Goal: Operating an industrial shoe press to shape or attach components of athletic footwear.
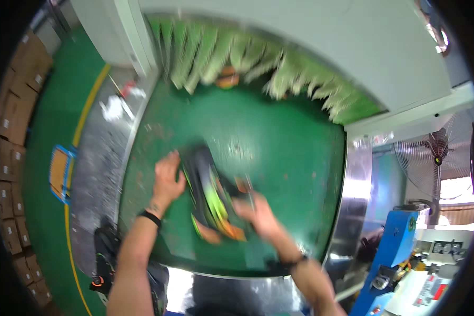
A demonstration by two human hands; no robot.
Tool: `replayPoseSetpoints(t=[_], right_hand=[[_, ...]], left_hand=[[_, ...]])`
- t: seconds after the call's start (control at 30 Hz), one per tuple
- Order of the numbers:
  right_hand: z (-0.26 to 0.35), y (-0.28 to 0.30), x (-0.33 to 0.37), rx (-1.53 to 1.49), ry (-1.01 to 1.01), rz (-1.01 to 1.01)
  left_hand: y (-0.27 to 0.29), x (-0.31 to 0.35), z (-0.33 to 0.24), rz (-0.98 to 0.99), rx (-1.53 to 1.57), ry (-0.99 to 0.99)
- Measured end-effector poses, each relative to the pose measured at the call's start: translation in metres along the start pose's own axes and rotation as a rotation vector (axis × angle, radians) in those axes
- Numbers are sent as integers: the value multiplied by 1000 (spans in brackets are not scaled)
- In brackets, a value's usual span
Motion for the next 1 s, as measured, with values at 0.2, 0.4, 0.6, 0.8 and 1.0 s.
replayPoseSetpoints(t=[0.2,0.4,0.6,0.8,1.0], right_hand=[[-45,29,375,-816,-448,-544],[-25,80,478,-170,-304,-791],[2,38,560,59,563,-1141],[-135,24,747,-805,321,-1077],[-261,-49,940,-1198,422,-1611]], left_hand=[[-6,-19,-131,247,703,330],[9,98,-346,810,1473,507],[34,163,-539,1326,1896,531],[30,336,-682,1499,1508,74],[14,441,-856,1837,1316,40]])
Point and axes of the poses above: each hand's wrist, its own x-axis away from the middle knuckle, its own y-axis out of the back of the hand, z = x × y, the point moved 3 cm from there along -x, towards the middle knuckle, and after that the axes turned 11 degrees about x, right-handed, at the moved point
